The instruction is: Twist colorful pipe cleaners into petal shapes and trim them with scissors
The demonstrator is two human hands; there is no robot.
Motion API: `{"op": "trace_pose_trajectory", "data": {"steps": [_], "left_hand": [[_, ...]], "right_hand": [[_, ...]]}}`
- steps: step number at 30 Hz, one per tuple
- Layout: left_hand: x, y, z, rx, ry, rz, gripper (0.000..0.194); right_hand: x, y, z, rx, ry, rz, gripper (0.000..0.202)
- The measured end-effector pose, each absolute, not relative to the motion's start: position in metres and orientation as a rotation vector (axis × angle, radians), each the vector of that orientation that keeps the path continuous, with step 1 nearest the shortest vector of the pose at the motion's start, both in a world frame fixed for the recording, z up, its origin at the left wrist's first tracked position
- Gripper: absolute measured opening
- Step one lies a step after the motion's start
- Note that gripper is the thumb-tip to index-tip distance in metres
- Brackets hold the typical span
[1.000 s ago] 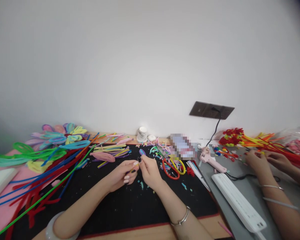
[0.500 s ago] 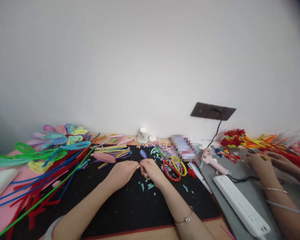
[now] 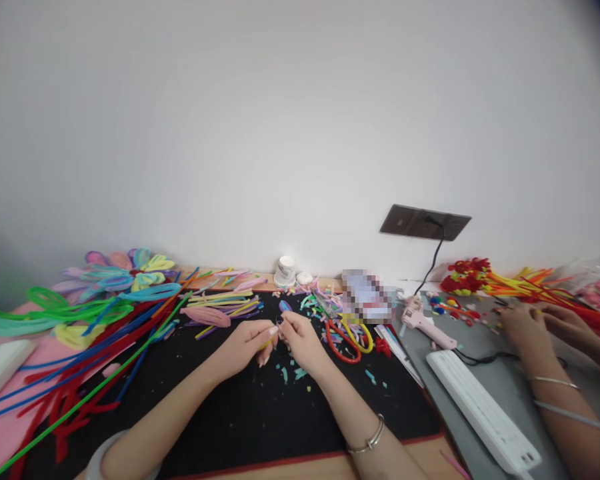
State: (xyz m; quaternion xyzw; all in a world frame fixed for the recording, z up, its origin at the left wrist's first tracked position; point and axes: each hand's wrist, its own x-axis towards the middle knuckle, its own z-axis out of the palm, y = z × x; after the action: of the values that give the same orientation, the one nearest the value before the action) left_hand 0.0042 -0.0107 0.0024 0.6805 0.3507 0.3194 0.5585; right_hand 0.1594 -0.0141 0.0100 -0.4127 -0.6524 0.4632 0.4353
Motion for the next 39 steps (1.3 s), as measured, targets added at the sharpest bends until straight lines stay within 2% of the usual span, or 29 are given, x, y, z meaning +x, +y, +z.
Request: {"op": "trace_pose_trajectory", "data": {"steps": [6, 9, 14, 20, 25, 29, 34, 39], "left_hand": [[0.004, -0.013, 0.0, 1.227, 0.624, 0.705, 0.031], [0.006, -0.014, 0.004, 1.545, 0.789, 0.742, 0.034], [0.003, -0.012, 0.003, 2.467, 1.079, 0.662, 0.031], [0.002, -0.011, -0.005, 2.698, 1.149, 0.571, 0.027], [0.006, -0.013, 0.004, 2.476, 1.132, 0.658, 0.032], [0.009, -0.013, 0.008, 2.002, 0.988, 0.753, 0.034], [0.007, -0.012, 0.002, 1.406, 0.693, 0.73, 0.031], [0.008, -0.016, -0.004, 1.103, 0.528, 0.7, 0.029]], "right_hand": [[0.158, -0.021, 0.015, -0.997, -1.689, 1.024, 0.03], [0.162, -0.015, 0.011, -1.087, -1.646, 1.117, 0.032], [0.166, -0.006, 0.003, -1.309, -1.486, 1.52, 0.038], [0.165, -0.007, 0.001, -1.305, -1.361, 1.64, 0.022], [0.166, -0.005, -0.001, -1.185, -1.444, 1.473, 0.022], [0.167, -0.006, 0.001, -1.064, -1.559, 1.351, 0.025], [0.168, -0.012, 0.008, -0.924, -1.643, 1.279, 0.027], [0.168, -0.013, 0.011, -0.919, -1.728, 1.263, 0.032]]}}
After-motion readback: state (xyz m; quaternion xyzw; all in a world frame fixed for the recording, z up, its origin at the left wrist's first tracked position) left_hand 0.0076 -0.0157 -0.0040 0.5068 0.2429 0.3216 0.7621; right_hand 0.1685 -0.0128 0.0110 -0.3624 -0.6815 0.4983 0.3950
